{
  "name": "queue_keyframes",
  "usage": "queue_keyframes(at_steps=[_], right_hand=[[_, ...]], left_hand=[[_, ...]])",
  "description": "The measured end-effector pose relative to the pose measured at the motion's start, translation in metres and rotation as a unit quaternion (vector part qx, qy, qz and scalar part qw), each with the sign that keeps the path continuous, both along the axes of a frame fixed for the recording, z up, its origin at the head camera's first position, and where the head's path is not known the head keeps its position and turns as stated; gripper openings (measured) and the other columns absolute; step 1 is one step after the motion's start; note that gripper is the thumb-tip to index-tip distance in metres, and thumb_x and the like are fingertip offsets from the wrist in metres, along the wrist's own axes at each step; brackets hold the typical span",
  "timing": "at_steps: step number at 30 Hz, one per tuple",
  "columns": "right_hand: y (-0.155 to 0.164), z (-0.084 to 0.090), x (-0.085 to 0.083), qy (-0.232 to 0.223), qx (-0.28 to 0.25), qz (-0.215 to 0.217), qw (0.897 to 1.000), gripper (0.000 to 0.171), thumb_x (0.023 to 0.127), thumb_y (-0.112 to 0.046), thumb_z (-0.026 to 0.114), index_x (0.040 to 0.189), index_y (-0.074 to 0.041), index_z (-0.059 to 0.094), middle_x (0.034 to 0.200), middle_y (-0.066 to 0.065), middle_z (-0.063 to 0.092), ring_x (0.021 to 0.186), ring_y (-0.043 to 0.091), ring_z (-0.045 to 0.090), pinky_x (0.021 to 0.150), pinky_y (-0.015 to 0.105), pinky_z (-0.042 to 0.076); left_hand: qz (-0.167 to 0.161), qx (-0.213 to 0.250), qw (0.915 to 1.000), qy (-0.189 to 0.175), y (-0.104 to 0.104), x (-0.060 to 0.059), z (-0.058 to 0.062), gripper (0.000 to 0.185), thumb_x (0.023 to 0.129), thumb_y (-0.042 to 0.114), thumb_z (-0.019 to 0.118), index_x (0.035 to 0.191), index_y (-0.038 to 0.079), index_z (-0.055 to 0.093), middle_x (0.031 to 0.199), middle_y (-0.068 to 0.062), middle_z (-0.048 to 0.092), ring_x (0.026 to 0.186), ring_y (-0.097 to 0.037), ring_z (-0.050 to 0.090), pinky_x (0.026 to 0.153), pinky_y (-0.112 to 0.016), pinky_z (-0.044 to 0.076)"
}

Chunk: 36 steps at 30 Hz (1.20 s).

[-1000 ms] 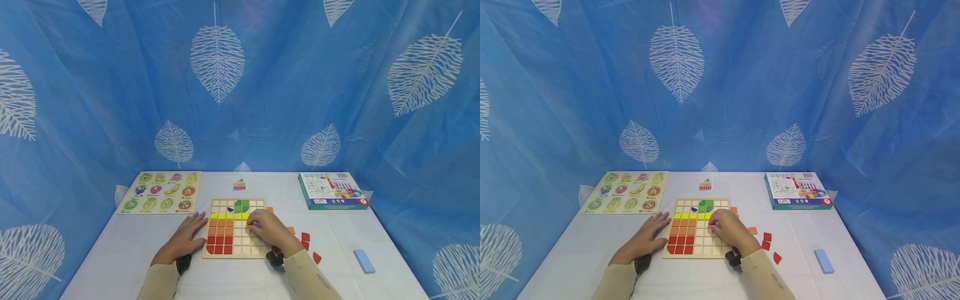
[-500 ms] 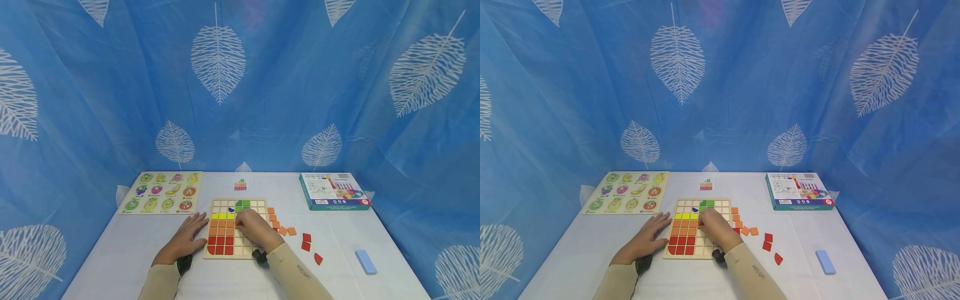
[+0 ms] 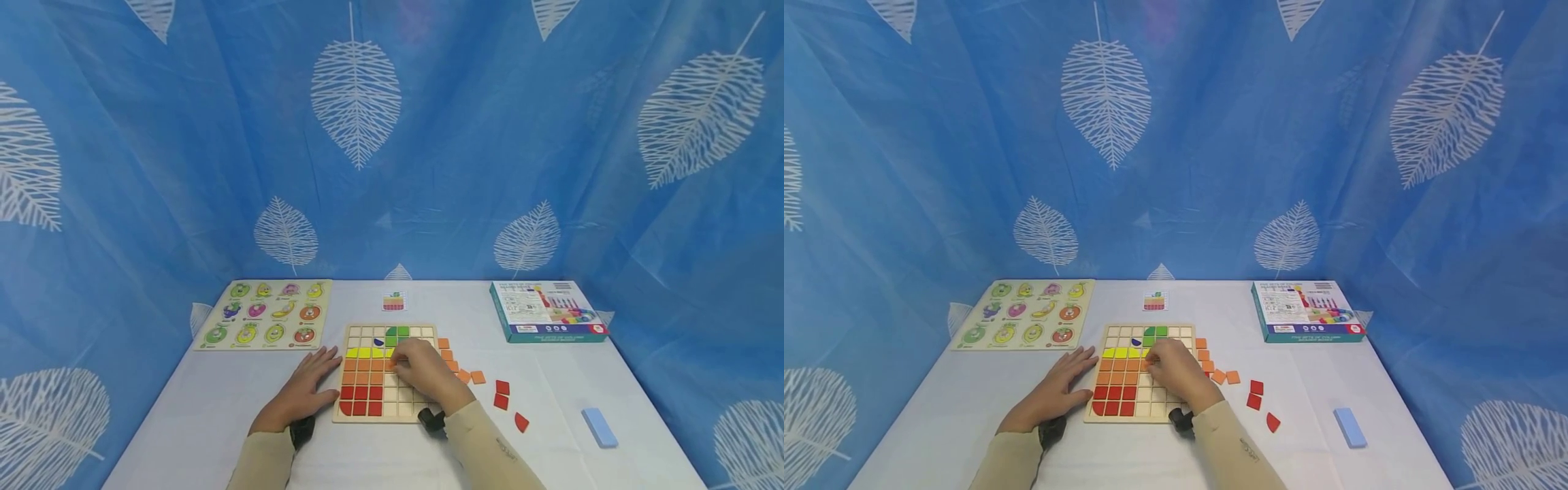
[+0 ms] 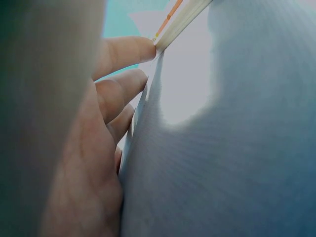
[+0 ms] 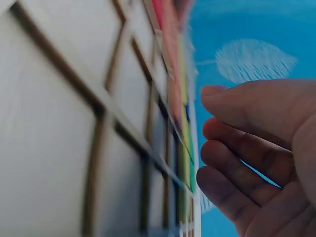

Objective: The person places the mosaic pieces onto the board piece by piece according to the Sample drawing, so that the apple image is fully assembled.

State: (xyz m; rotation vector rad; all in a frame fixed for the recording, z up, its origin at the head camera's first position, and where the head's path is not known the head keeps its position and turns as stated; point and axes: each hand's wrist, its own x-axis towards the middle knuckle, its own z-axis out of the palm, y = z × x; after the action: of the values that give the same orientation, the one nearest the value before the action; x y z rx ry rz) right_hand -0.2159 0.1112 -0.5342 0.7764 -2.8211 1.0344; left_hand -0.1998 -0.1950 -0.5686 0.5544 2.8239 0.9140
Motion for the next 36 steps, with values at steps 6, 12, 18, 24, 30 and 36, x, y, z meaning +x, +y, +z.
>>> queue_keyframes(at_steps=[6,12,18,24,30,36], right_hand=[[0.052,0.003,0.007,-0.018,-0.059,-0.076,0.995,0.012,0.092,-0.004,0.082,0.102,-0.009,0.079,0.105,-0.003,0.071,0.096,0.018,0.067,0.088,0.042,0.060],[0.119,-0.005,0.018,-0.118,-0.048,-0.136,0.983,0.023,0.088,-0.005,0.085,0.106,-0.017,0.078,0.118,-0.003,0.070,0.117,0.027,0.063,0.105,0.054,0.051],[0.162,-0.017,0.032,-0.167,-0.038,-0.112,0.979,0.029,0.088,-0.003,0.083,0.105,-0.027,0.080,0.133,-0.002,0.066,0.137,0.036,0.052,0.111,0.059,0.044],[0.168,-0.024,0.038,-0.135,-0.034,-0.129,0.982,0.028,0.090,-0.001,0.081,0.100,-0.028,0.081,0.123,-0.008,0.070,0.130,0.033,0.058,0.110,0.061,0.044],[0.162,-0.023,0.037,-0.127,-0.020,-0.153,0.980,0.028,0.089,-0.001,0.083,0.098,-0.027,0.082,0.113,-0.009,0.072,0.121,0.028,0.063,0.109,0.059,0.046],[0.161,-0.024,0.036,-0.110,-0.013,-0.152,0.982,0.026,0.090,-0.003,0.083,0.102,-0.026,0.079,0.115,-0.009,0.070,0.118,0.025,0.064,0.108,0.057,0.048]], left_hand=[[0.001,-0.004,1.0000,-0.003,0.001,0.001,0.000,0.072,0.090,0.029,0.074,0.157,0.012,0.053,0.168,-0.004,0.036,0.158,-0.028,0.018,0.127,-0.053,0.010],[0.003,-0.009,0.9999,-0.003,0.002,0.001,0.002,0.071,0.090,0.028,0.074,0.156,0.012,0.054,0.167,-0.005,0.037,0.158,-0.030,0.018,0.127,-0.054,0.011],[0.002,-0.006,1.0000,0.006,0.000,0.002,0.000,0.071,0.089,0.028,0.075,0.155,0.011,0.055,0.167,-0.006,0.038,0.158,-0.031,0.019,0.126,-0.057,0.013],[0.003,0.001,1.0000,0.003,0.001,0.003,-0.004,0.071,0.089,0.029,0.075,0.155,0.012,0.055,0.167,-0.006,0.038,0.158,-0.031,0.020,0.126,-0.057,0.013],[-0.001,0.005,1.0000,0.002,0.003,0.003,-0.002,0.070,0.090,0.028,0.076,0.155,0.010,0.054,0.167,-0.006,0.038,0.157,-0.031,0.020,0.126,-0.056,0.011],[0.000,-0.005,1.0000,0.006,0.002,0.001,0.000,0.070,0.090,0.028,0.076,0.154,0.010,0.055,0.167,-0.006,0.038,0.157,-0.030,0.022,0.126,-0.055,0.012]])
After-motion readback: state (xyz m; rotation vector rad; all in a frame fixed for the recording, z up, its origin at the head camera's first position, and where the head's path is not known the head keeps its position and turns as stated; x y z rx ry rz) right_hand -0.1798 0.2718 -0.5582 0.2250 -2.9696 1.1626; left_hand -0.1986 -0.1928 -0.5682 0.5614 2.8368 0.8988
